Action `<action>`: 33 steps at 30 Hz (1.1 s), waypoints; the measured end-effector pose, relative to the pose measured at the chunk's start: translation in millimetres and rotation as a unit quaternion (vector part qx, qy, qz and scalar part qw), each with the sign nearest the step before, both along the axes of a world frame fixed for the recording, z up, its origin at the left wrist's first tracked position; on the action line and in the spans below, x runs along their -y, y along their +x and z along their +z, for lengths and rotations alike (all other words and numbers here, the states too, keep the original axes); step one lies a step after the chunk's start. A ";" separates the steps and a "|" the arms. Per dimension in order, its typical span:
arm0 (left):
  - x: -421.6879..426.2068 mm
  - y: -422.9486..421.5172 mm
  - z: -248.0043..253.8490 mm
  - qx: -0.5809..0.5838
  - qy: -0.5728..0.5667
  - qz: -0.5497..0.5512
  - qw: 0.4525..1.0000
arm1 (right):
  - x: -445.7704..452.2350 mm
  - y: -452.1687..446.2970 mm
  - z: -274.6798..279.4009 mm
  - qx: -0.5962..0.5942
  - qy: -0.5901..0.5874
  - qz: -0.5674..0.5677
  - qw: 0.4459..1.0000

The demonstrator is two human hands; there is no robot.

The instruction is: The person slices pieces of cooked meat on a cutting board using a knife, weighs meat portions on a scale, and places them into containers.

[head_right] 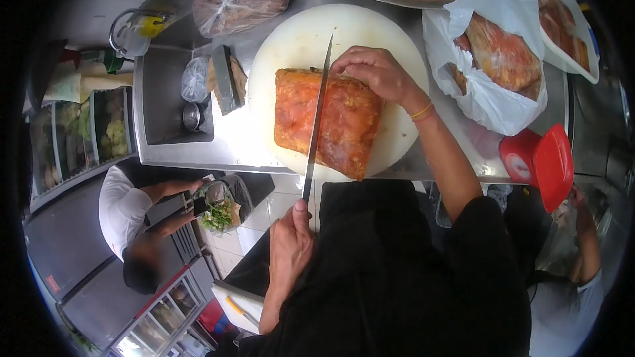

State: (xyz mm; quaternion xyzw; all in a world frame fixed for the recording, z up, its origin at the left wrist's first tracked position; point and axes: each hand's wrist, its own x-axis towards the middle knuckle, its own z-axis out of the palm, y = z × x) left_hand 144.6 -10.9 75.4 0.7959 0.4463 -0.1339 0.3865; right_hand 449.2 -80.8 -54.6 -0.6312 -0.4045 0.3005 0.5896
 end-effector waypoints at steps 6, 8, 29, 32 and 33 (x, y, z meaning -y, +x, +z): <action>-0.9 -2.6 0.3 0.003 0.008 -0.005 1.000 | 4.4 8.5 12.5 -0.039 -0.010 0.006 0.999; -1.6 -2.7 0.1 -0.010 0.002 -0.005 1.000 | 2.7 5.2 14.1 -0.011 -0.020 0.018 1.000; -7.3 -2.8 9.3 -0.050 -0.032 -0.004 0.998 | -7.7 -9.2 6.6 0.041 -0.045 -0.013 0.998; -8.7 -2.4 9.9 -0.055 -0.035 -0.008 0.998 | -6.2 -10.8 5.8 0.041 -0.041 -0.025 0.998; -9.0 -2.3 10.4 -0.057 -0.035 -0.009 0.998 | -6.3 -11.2 6.6 0.041 -0.042 -0.027 0.998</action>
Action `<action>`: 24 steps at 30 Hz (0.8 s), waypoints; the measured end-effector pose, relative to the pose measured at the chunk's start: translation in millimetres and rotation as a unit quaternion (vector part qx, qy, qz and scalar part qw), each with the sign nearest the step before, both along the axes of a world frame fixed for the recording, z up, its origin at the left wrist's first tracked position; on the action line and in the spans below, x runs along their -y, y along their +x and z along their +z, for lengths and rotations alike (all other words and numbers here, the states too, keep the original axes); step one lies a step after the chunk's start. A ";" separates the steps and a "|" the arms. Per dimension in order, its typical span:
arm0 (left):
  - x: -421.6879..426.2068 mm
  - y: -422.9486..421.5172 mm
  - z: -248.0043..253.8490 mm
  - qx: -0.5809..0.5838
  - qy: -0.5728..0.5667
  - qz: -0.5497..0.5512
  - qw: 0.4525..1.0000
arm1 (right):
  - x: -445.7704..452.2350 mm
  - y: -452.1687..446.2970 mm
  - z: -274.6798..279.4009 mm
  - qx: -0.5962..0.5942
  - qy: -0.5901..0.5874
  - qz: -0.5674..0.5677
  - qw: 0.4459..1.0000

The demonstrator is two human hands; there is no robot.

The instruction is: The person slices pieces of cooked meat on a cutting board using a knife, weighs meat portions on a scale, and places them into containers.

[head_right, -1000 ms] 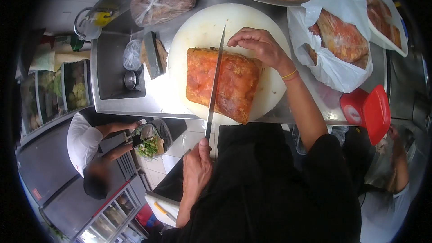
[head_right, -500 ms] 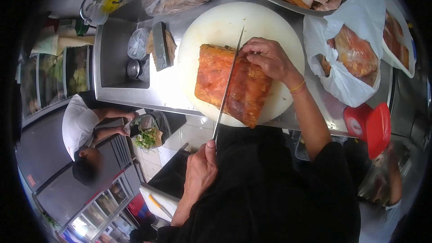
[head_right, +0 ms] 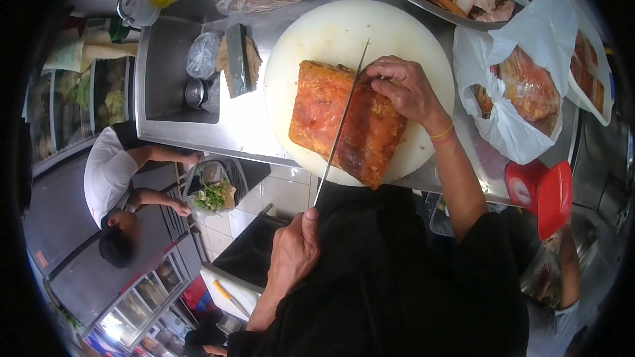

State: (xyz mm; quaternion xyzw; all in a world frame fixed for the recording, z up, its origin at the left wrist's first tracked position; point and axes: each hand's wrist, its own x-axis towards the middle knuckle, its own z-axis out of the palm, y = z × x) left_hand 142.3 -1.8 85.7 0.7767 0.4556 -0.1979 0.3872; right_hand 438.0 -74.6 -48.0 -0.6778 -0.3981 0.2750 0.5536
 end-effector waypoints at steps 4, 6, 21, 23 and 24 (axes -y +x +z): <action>1.1 1.4 2.3 0.007 0.012 -0.004 1.000 | -1.4 1.1 2.6 0.018 -0.005 0.008 1.000; 3.5 -0.3 4.8 0.014 0.032 -0.010 0.999 | -1.0 1.0 0.7 0.016 -0.009 0.005 1.000; -1.2 24.7 4.6 -0.010 0.043 -0.029 0.999 | -2.6 -28.5 -9.9 0.076 0.013 -0.108 0.991; -8.1 47.1 -7.6 0.003 0.040 -0.036 0.999 | -3.0 -27.0 -10.8 0.080 0.009 -0.106 0.991; -10.9 59.2 -13.1 0.011 0.036 -0.040 0.998 | -2.5 -26.3 -9.8 0.080 0.000 -0.102 0.992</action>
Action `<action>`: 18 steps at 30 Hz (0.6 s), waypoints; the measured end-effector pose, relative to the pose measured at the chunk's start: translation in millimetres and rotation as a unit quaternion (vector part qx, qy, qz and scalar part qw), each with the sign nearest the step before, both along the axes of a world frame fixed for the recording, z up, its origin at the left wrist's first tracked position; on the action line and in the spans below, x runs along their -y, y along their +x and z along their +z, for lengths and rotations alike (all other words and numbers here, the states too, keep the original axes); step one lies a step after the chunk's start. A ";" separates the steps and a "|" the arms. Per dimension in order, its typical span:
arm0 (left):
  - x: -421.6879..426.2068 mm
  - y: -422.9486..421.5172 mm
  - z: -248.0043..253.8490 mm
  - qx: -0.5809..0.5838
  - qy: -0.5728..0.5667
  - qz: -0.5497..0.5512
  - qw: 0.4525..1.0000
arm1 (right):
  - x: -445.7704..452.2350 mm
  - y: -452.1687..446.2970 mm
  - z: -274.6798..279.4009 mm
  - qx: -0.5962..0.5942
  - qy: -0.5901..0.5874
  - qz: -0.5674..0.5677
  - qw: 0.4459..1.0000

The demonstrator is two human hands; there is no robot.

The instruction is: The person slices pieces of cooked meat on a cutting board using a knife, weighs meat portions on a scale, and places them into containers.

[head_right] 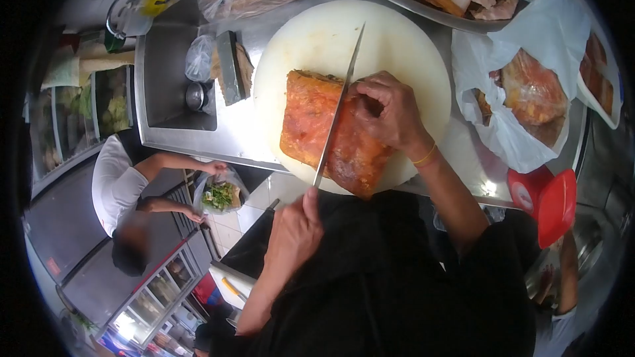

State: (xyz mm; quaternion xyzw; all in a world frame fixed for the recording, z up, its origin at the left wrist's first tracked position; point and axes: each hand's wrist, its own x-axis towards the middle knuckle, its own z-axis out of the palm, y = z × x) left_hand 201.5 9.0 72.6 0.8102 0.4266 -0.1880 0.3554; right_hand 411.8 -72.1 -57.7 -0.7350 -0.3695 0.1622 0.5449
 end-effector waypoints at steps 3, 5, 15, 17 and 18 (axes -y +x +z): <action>-4.0 18.9 -3.6 -0.006 -0.001 0.008 1.000 | 0.8 -1.0 1.6 0.027 0.019 -0.006 0.999; -1.9 19.9 -1.5 -0.018 -0.003 0.008 1.000 | 3.3 -4.1 0.9 0.049 0.028 -0.010 0.998; 14.5 -30.5 14.3 -0.054 0.000 0.030 0.998 | 4.3 -10.2 0.7 0.046 -0.004 -0.029 0.999; 6.4 -7.2 -10.6 -0.012 0.020 -0.002 1.000 | 0.8 -6.3 -1.2 0.066 0.001 -0.028 0.997; 4.2 1.5 -21.0 0.011 0.029 -0.019 0.999 | 0.8 -6.4 -1.8 0.074 0.000 -0.028 0.997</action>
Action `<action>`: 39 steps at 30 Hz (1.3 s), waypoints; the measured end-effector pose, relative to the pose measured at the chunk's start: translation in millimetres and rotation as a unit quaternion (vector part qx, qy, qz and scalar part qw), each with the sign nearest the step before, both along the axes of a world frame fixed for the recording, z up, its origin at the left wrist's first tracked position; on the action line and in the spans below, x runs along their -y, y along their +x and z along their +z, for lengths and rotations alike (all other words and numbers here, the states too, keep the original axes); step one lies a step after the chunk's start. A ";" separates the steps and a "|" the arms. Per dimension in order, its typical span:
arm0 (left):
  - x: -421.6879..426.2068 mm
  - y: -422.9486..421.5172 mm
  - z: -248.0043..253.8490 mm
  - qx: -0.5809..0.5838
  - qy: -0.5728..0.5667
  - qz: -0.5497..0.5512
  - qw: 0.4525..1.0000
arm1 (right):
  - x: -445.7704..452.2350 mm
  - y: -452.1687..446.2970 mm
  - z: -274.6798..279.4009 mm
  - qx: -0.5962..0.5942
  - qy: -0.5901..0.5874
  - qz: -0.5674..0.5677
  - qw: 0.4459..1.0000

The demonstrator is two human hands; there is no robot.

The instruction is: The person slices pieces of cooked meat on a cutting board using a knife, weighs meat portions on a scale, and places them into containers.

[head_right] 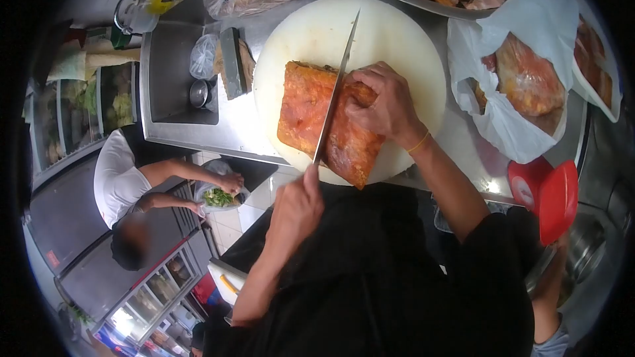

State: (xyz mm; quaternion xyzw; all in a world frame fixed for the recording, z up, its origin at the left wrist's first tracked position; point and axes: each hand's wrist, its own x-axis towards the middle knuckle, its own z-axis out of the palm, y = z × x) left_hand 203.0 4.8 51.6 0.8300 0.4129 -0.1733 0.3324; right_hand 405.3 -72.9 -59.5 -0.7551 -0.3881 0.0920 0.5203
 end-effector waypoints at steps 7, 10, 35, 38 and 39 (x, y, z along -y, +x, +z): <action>-4.7 0.7 -5.7 0.047 -0.033 0.038 0.998 | -0.2 -3.2 5.8 -0.019 -0.021 -0.016 0.999; 8.1 -30.3 8.5 0.030 -0.031 0.040 0.998 | 0.1 -2.5 5.0 -0.004 -0.008 -0.023 1.000; 16.1 -72.1 -75.9 0.118 0.016 0.030 0.992 | -102.0 40.1 32.8 0.300 -0.194 0.179 0.917; 17.1 -77.7 -91.3 0.127 0.015 0.022 0.992 | -99.2 36.4 36.3 0.323 -0.173 0.166 0.916; 16.7 -78.7 -93.7 0.132 0.011 0.017 0.991 | -98.9 36.0 36.9 0.320 -0.177 0.163 0.916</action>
